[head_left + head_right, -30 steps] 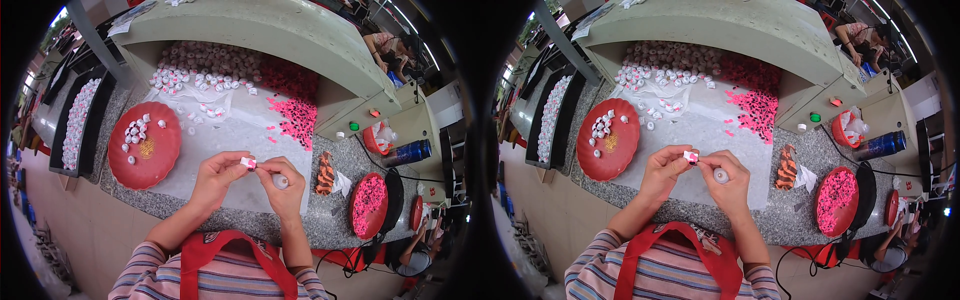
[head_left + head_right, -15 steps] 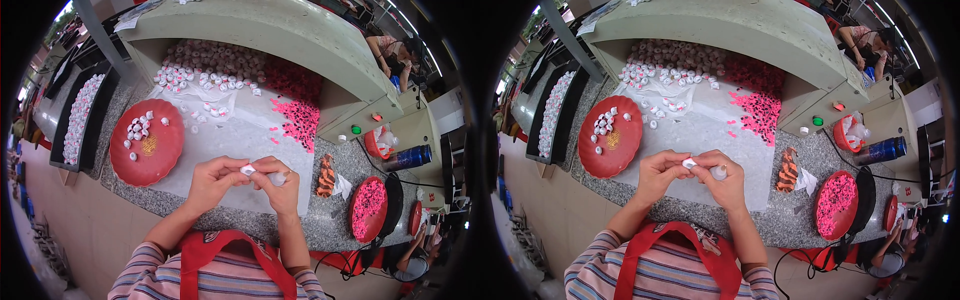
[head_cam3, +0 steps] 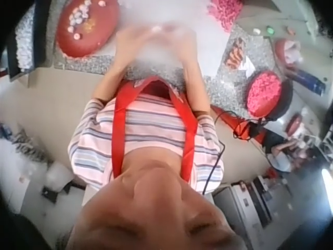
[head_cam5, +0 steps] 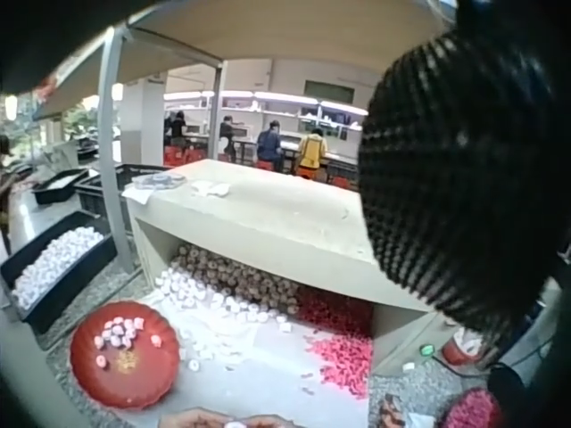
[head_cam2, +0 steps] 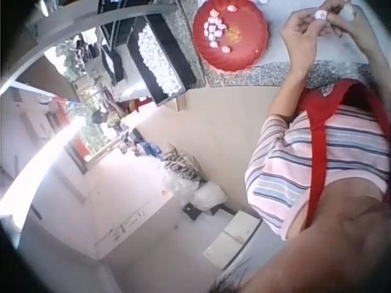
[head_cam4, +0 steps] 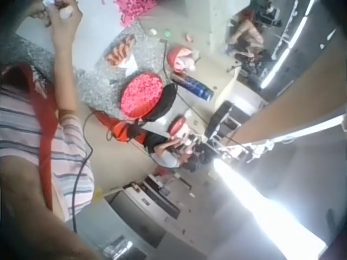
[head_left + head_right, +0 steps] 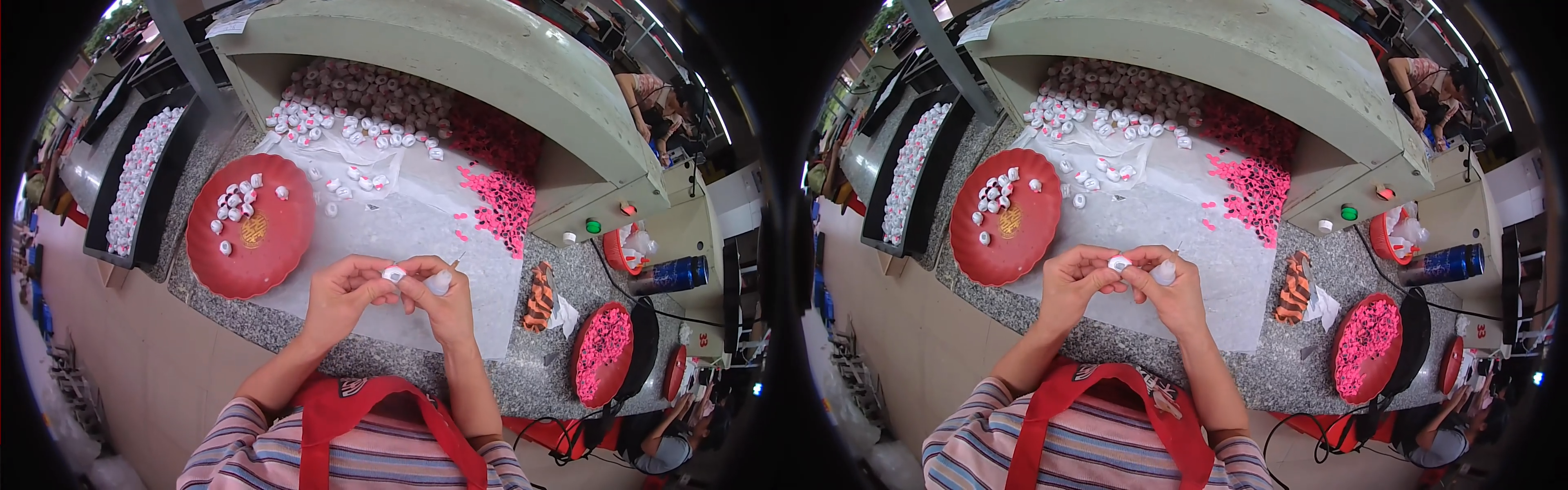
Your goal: Assembling small white ceramic parts using an applicator bottle at a workbench.
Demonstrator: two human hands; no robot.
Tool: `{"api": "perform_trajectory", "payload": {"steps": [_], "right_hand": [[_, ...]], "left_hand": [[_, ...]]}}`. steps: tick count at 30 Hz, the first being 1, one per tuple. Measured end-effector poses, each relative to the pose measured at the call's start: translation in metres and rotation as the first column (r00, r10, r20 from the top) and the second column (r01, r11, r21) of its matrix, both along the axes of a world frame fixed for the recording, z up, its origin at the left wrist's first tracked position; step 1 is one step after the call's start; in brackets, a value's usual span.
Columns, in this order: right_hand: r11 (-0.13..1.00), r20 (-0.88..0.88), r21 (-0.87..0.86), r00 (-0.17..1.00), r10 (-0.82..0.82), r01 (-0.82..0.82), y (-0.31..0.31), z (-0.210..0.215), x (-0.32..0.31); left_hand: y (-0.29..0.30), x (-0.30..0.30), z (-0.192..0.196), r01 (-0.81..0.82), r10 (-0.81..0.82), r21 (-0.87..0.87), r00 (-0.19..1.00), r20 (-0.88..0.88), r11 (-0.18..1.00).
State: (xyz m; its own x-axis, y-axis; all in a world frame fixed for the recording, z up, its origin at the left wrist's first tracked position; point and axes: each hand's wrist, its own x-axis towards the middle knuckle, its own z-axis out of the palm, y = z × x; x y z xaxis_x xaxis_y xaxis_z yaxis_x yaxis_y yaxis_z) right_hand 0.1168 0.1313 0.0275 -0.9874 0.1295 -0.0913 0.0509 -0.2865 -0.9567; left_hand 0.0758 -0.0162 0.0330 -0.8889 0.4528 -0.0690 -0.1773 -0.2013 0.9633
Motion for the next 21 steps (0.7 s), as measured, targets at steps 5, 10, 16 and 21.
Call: {"api": "perform_trajectory", "payload": {"steps": [5,10,16,21], "right_hand": [[0.996,0.013,-0.085,1.0,0.0,0.001,-0.008,-0.006,-0.004],[0.993,0.021,-0.018,0.993,-0.118,0.119,-0.032,-0.006,-0.012],[0.931,-0.012,0.31,0.981,-0.196,0.19,-0.018,-0.015,-0.004],[0.966,-0.02,0.187,0.984,-0.179,0.179,-0.014,-0.01,0.012]], "left_hand": [[-0.007,-0.001,-0.005,-0.032,0.031,-0.01,0.999,-0.011,0.999],[-0.031,-0.016,-0.007,-0.207,0.183,-0.122,0.966,-0.185,0.971],[-0.024,-0.074,-0.002,-0.807,0.024,-0.374,0.431,-0.902,0.457],[0.061,-0.125,-0.058,-0.654,-0.22,-0.676,0.644,-0.733,0.34]]}}
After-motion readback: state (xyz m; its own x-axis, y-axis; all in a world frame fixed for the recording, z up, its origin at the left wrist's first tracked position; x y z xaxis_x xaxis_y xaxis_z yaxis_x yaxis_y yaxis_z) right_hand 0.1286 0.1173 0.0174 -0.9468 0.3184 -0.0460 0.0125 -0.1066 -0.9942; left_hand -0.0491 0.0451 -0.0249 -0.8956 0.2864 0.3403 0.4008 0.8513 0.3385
